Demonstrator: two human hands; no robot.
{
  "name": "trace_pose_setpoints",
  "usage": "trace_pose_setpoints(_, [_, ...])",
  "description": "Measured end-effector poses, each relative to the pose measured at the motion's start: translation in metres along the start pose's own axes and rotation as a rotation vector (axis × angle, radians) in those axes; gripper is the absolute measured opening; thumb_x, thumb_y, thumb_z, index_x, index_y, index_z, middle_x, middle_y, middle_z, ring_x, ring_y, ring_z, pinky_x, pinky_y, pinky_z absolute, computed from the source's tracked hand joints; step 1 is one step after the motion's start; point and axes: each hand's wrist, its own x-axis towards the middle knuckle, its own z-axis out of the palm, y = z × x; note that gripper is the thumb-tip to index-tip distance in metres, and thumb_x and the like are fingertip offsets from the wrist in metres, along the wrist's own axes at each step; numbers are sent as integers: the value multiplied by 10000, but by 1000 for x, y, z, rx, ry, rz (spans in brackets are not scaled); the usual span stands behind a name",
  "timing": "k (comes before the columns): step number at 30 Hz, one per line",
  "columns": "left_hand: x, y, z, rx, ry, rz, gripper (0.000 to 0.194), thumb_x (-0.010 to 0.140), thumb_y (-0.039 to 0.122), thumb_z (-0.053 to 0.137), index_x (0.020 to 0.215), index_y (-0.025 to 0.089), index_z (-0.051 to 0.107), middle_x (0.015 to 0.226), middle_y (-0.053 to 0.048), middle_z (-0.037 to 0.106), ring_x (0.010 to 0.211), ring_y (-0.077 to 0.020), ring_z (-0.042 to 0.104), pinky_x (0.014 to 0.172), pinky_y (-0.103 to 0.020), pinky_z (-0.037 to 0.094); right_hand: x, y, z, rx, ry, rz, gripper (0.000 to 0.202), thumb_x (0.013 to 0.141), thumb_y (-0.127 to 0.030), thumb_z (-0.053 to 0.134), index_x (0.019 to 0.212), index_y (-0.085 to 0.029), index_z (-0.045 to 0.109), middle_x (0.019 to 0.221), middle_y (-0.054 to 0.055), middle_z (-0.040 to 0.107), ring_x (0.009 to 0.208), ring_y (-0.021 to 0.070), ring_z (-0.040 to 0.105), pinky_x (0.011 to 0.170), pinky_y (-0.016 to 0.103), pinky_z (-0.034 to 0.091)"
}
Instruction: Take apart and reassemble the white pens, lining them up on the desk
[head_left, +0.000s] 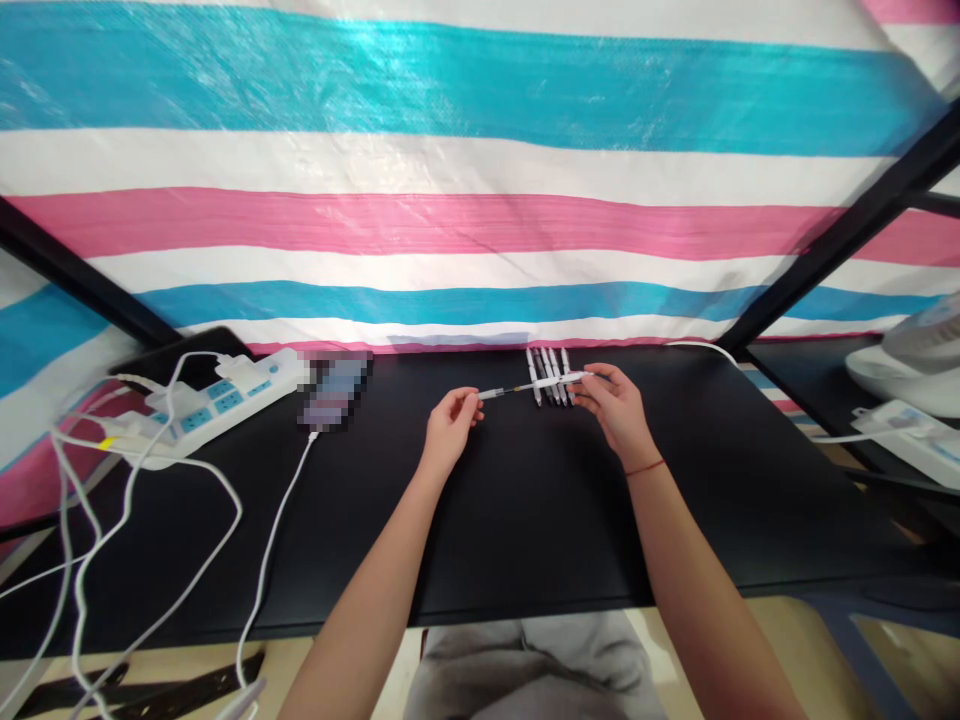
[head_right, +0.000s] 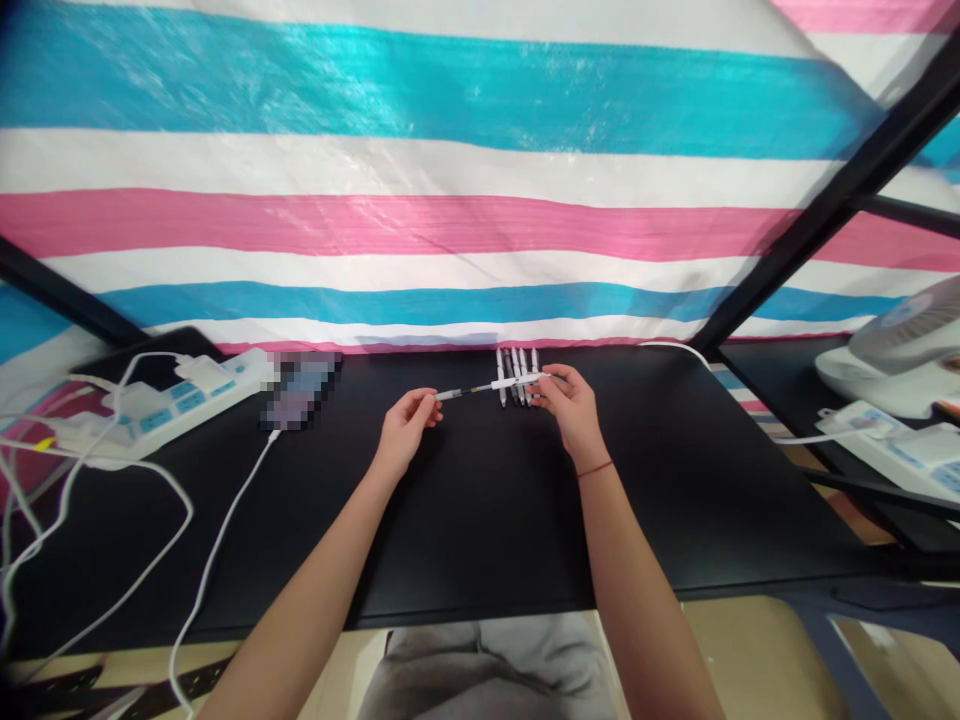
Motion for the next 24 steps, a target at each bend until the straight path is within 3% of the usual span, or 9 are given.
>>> trace_pose_setpoints(17, [-6, 5, 5, 42, -94, -8, 386, 770, 482, 651, 966, 150, 665, 775, -44, 679, 652, -130, 615, 648, -267, 493, -10, 2, 15, -44, -169, -1, 329, 708, -403, 767, 913, -211, 595, 946, 59, 734, 817, 183, 707, 681, 287, 566])
trace_pose_setpoints(24, [-3, -1, 2, 59, -94, 12, 394, 773, 495, 644, 955, 147, 669, 769, -46, 684, 656, -134, 619, 662, -277, 498, -9, 3, 13, -139, -175, 3, 324, 709, -442, 761, 845, -192, 607, 746, 43, 728, 713, 188, 707, 645, 300, 562])
